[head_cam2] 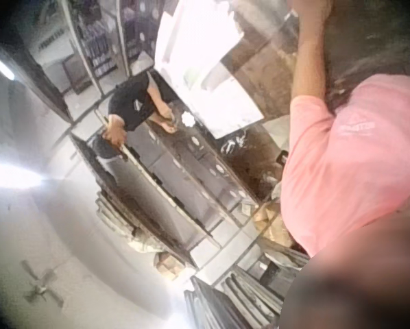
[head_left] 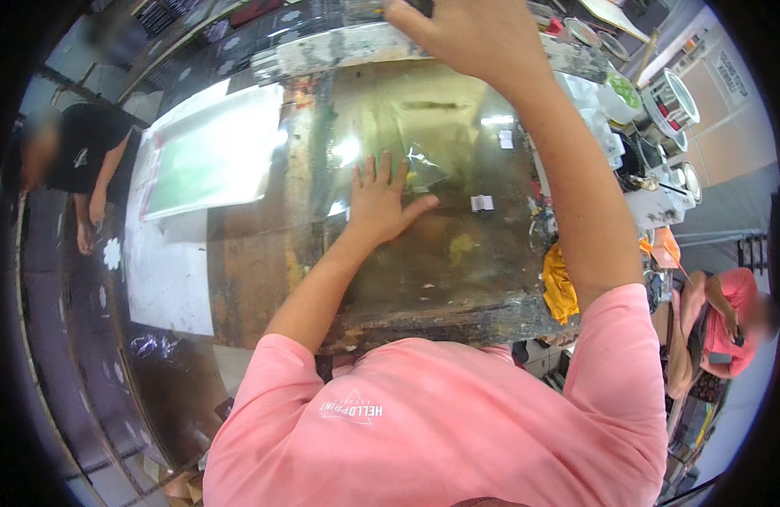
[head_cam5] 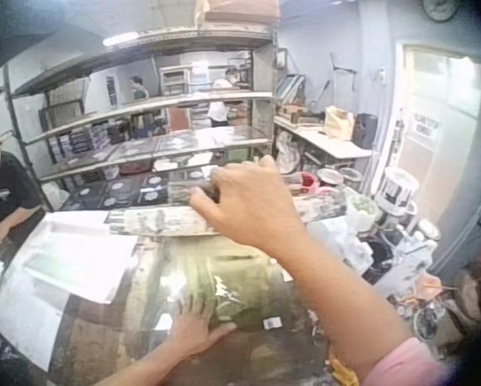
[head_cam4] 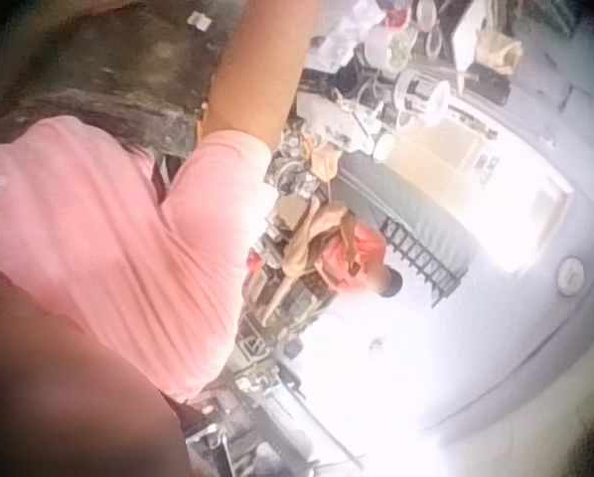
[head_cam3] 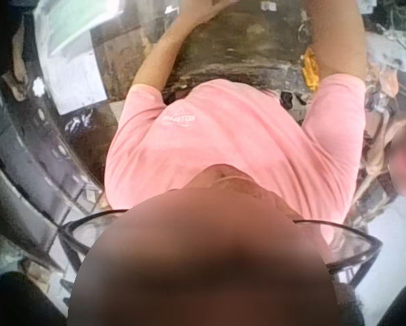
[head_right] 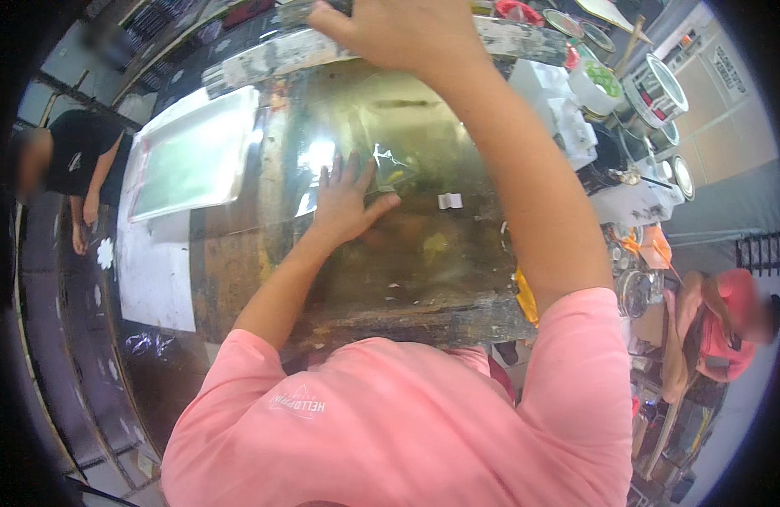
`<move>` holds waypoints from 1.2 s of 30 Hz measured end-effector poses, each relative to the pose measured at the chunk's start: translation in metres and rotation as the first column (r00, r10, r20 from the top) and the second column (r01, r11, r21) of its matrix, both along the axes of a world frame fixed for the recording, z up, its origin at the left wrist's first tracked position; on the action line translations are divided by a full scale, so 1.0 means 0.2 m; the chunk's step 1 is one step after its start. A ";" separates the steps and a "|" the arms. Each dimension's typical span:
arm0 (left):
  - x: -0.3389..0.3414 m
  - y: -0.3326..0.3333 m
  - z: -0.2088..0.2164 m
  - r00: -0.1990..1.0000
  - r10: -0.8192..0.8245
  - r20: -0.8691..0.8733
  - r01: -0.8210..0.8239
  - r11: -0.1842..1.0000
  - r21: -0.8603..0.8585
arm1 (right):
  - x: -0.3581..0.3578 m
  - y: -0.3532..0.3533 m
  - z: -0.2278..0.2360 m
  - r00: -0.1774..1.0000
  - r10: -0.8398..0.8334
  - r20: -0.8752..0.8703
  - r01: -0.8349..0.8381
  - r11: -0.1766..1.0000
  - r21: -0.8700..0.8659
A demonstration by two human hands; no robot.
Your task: The person repeatedly places a screen printing frame over a white t-shirt, applies green ink, and uses a squeegee to pull the ink across the mesh, printing a flower design. The person lifts the frame to reveal the print and repeats the process on multiple shirts.
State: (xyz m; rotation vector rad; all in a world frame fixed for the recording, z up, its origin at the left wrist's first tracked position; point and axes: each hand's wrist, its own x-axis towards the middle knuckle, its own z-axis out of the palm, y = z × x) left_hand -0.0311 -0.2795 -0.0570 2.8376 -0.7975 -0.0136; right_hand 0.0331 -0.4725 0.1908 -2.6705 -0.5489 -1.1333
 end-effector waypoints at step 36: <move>-0.05 -0.37 -0.15 0.948 -0.257 0.186 0.292 0.935 -0.201 | -0.03 0.04 0.00 1.000 -0.016 0.008 0.016 0.999 -0.045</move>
